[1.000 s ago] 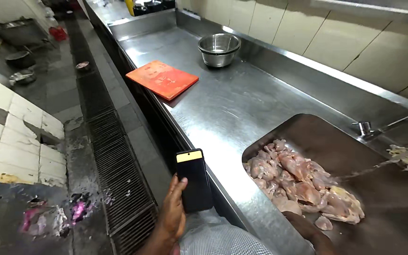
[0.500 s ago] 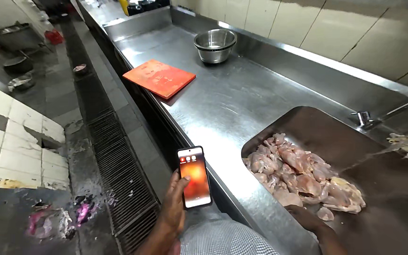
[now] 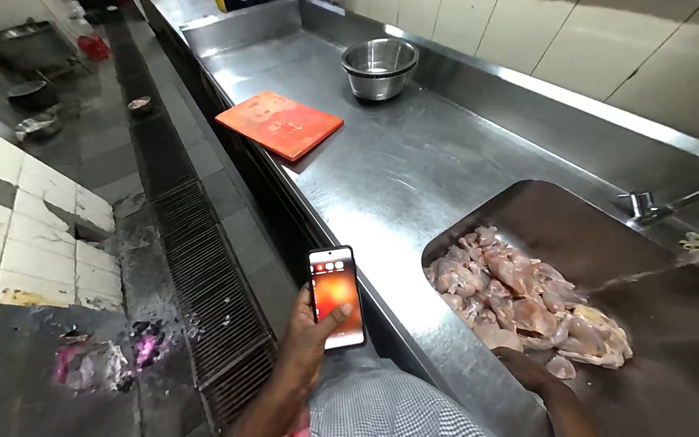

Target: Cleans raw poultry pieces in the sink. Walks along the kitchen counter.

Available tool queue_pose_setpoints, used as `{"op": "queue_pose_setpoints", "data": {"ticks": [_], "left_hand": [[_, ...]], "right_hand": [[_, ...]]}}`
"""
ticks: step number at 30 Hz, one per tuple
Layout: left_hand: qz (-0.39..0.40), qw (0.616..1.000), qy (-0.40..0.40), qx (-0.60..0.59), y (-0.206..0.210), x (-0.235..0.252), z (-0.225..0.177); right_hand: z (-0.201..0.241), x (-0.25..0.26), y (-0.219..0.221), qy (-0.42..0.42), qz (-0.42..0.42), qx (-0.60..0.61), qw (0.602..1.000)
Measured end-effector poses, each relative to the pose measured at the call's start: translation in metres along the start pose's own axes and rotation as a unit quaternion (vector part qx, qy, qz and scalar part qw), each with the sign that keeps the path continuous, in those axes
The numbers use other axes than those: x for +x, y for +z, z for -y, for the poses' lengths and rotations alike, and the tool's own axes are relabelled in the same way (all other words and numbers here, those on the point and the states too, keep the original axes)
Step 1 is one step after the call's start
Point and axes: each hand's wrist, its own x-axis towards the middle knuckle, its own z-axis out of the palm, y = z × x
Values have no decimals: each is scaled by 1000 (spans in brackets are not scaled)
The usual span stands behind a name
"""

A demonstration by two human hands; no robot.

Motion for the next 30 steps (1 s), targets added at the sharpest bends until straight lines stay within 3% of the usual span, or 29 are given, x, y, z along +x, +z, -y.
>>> {"op": "queue_pose_setpoints", "data": {"ticks": [13, 23, 30], "left_hand": [[18, 997, -31, -68, -2, 0, 2], [104, 982, -48, -151, -10, 6, 6], [62, 992, -43, -97, 0, 8, 4]], "right_hand": [[-14, 9, 2, -21, -7, -3, 1000], [-13, 12, 1, -1, 2, 22, 1000], [-16, 13, 2, 6, -1, 32, 999]]}}
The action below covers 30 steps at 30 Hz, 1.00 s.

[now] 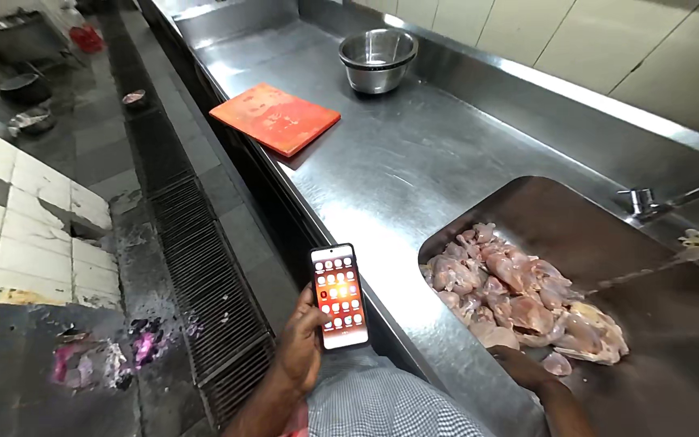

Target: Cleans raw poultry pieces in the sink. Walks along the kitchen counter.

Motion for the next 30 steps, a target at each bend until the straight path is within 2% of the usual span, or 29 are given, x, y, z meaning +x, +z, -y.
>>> {"op": "queue_pose_setpoints", "data": {"ticks": [5, 9, 16, 30], "left_hand": [[-37, 998, 9, 53, 4, 1, 1], [-11, 996, 23, 86, 7, 2, 1], [-35, 998, 5, 59, 7, -1, 0], [14, 999, 9, 38, 1, 1, 2]], "right_hand": [[4, -5, -1, -1, -1, -4, 1000], [5, -4, 0, -3, -5, 0, 1000], [4, -5, -1, -10, 2, -13, 1000], [3, -3, 0, 8, 1, -2, 1000]]}}
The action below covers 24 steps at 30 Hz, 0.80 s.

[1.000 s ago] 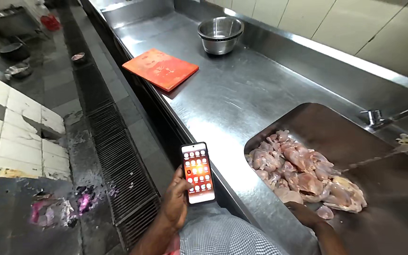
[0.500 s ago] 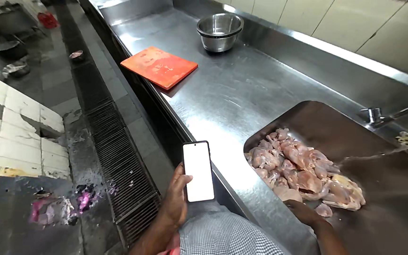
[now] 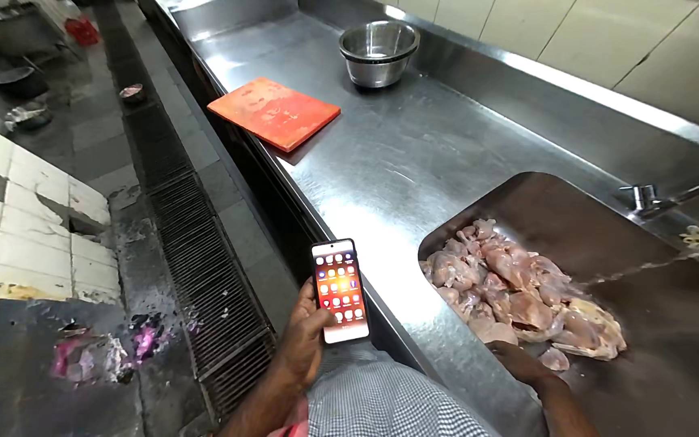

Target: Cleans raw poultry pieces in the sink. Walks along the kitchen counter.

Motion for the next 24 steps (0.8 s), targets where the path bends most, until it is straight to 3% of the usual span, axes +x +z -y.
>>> {"op": "queue_pose_setpoints", "data": {"ticks": [24], "left_hand": [[-34, 999, -3, 22, 8, 2, -2]], "right_hand": [[-3, 4, -2, -6, 0, 4, 1000]]}}
